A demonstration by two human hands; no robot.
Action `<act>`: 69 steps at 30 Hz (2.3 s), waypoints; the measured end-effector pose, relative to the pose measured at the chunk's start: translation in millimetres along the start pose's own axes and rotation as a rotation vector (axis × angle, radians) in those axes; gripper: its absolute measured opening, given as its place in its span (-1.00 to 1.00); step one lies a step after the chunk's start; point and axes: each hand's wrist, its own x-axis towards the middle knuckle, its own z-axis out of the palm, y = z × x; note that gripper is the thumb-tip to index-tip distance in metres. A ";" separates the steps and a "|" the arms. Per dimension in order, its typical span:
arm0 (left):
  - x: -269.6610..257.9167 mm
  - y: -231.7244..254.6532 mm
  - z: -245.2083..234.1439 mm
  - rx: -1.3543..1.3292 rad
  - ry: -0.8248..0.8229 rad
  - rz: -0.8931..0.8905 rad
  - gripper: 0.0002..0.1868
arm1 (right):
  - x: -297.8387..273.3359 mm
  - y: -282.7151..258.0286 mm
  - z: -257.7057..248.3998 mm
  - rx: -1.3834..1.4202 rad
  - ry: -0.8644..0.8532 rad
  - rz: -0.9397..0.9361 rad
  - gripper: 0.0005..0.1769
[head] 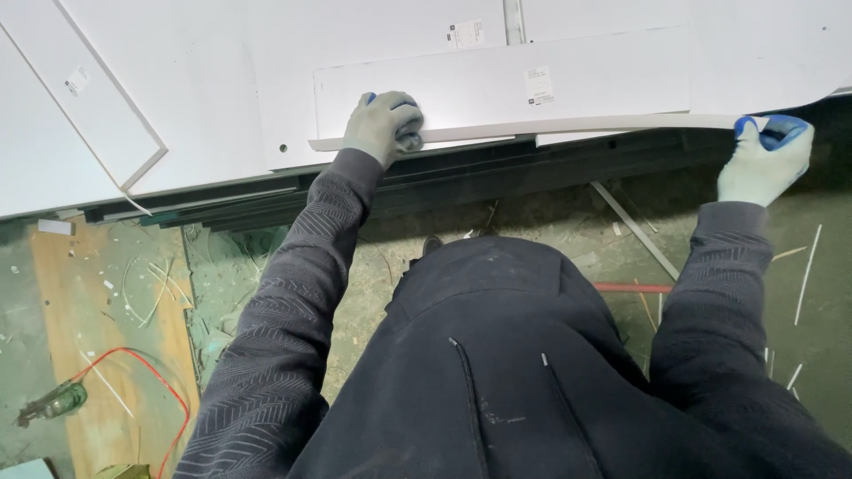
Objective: Applying adhesive edge banding to the side of a white melamine board in a woodworking shop.
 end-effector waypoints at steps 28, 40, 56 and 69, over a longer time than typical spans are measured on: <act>26.0 -6.4 19.7 -0.069 -0.193 -0.037 -0.80 | -1.1 -19.0 -1.7 -0.007 -0.041 0.152 -0.68; 22.8 4.2 48.5 0.045 -0.093 -0.079 -0.80 | -2.4 -15.9 -0.1 0.012 -0.009 0.135 -0.69; 44.0 16.9 15.1 -0.033 -0.170 0.184 -0.68 | -1.1 -39.1 -10.3 0.026 -0.033 0.232 -0.70; 38.0 10.5 42.1 -0.067 -0.120 -0.041 -0.54 | -0.5 -30.9 -8.0 0.020 -0.060 0.183 -0.70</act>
